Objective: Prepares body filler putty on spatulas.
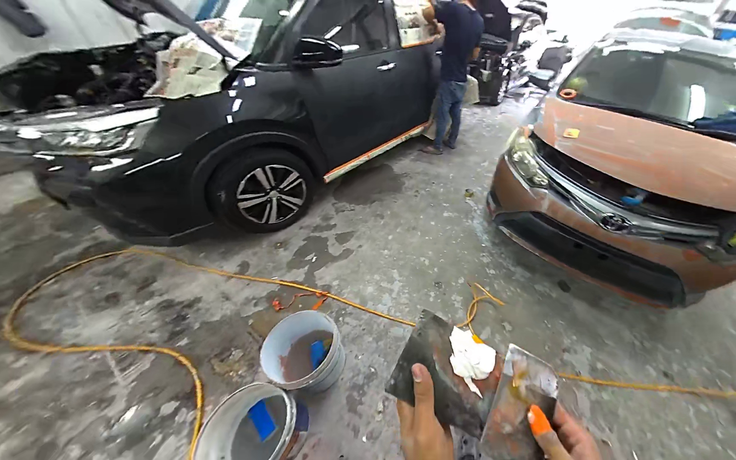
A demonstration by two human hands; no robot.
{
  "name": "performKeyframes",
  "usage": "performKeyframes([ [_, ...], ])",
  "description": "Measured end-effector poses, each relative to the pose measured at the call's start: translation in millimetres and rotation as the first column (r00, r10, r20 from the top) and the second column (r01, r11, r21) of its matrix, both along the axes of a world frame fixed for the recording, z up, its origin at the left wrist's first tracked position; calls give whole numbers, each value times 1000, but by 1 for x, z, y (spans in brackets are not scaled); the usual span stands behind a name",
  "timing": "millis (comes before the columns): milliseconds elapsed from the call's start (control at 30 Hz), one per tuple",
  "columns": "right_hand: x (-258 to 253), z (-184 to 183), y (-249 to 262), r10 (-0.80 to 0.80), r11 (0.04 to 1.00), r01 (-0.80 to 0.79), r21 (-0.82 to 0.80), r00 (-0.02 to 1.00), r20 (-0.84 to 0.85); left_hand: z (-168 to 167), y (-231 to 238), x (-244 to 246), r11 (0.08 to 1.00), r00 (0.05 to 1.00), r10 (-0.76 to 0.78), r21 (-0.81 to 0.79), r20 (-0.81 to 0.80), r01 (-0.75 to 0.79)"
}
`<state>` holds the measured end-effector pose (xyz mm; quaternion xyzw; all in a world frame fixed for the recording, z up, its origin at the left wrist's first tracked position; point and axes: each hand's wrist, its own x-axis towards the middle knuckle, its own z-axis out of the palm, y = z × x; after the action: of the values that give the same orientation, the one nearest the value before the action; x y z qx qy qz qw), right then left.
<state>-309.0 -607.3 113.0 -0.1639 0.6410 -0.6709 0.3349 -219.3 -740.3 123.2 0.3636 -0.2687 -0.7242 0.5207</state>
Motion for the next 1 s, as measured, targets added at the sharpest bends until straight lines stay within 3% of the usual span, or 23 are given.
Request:
performKeyframes([
  [133, -42, -9, -62, 80, 997, -79, -14, 995, 66, -16, -26, -35, 958, 1000, 0, -286, 21, 6],
  [267, -103, 17, -118, 61, 994, -47, -96, 988, 145, -12, -72, -74, 735, 967, -84, -640, 241, 224],
  [333, -138, 36, -142, 64, 979, -37, -199, 989, 131, -7, -94, -89, 611, 930, -119, -712, 349, 345],
  [367, -156, 42, -156, 63, 961, -35, -274, 994, 95, -5, -105, -98, 603, 922, -123, -709, 368, 364],
  [433, -188, 43, -179, 26, 907, -47, -418, 998, -55, 0, -115, -113, 747, 946, -77, -610, 315, 264],
  [500, -211, 44, -202, -26, 873, -105, -476, 965, -261, 7, -134, -129, 876, 980, 28, -477, 196, 70],
  [567, -222, 47, -224, 50, 871, -245, -426, 906, -420, 18, -164, -147, 910, 987, 122, -408, 101, -71],
  [667, -229, 42, -261, 262, 859, -450, -244, 795, -547, 31, -211, -169, 881, 946, 305, -409, 107, -237],
  [767, -261, 47, -315, 510, 781, -608, 142, 492, -705, 29, -272, -178, 831, 899, 429, -428, 89, -355],
  [833, -278, 54, -353, 582, 754, -560, 343, 327, -745, 22, -317, -180, 788, 880, 473, -465, 39, -403],
  [867, -282, 56, -371, 527, 805, -490, 333, 337, -780, 19, -339, -182, 766, 877, 481, -491, 11, -414],
  [933, -279, 54, -413, 255, 946, -307, 108, 491, -833, 18, -383, -190, 723, 869, 494, -544, -24, -426],
  [1000, -257, 54, -461, 61, 976, -205, -75, 585, -809, 21, -425, -204, 682, 867, 496, -603, -32, -413],
])
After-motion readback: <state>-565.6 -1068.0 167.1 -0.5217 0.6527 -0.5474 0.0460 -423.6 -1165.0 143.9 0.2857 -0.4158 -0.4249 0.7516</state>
